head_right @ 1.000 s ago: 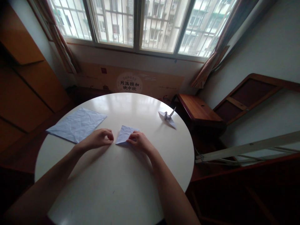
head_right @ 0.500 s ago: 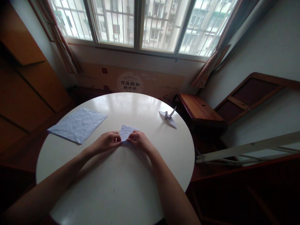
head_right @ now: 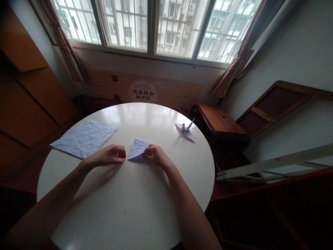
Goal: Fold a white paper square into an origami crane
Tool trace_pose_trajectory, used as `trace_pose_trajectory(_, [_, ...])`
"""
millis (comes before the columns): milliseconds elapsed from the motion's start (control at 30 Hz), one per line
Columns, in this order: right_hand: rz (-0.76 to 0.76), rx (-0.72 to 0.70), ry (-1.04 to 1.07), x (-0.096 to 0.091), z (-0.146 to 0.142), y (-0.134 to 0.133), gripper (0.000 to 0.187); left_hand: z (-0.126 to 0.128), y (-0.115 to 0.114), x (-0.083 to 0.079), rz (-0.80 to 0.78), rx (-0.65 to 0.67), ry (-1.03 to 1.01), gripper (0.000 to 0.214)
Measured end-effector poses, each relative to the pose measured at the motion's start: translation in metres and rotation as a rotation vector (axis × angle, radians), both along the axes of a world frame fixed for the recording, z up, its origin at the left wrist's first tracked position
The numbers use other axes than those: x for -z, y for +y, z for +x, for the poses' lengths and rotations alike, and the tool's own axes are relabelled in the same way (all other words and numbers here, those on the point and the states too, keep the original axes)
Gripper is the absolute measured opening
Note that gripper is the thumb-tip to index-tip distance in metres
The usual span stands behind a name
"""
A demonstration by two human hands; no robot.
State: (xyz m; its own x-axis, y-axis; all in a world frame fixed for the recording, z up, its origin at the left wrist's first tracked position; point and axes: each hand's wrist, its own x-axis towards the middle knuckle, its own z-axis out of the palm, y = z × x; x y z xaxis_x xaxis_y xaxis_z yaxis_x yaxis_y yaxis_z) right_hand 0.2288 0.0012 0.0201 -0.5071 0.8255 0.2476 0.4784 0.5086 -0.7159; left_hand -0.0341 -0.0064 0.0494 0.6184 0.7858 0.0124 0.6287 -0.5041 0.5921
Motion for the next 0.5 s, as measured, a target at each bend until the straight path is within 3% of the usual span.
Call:
trace_pose_trajectory(267, [0.007, 0.041, -0.039, 0.003, -0.002, 0.002, 0.005, 0.025, -0.007, 0.010, 0.119, -0.068, -0.030, 0.021])
trace_pose_trajectory(500, [0.029, 0.226, -0.110, 0.006, -0.010, 0.003, 0.011, 0.022, -0.007, 0.009, 0.156, -0.086, 0.025, 0.019])
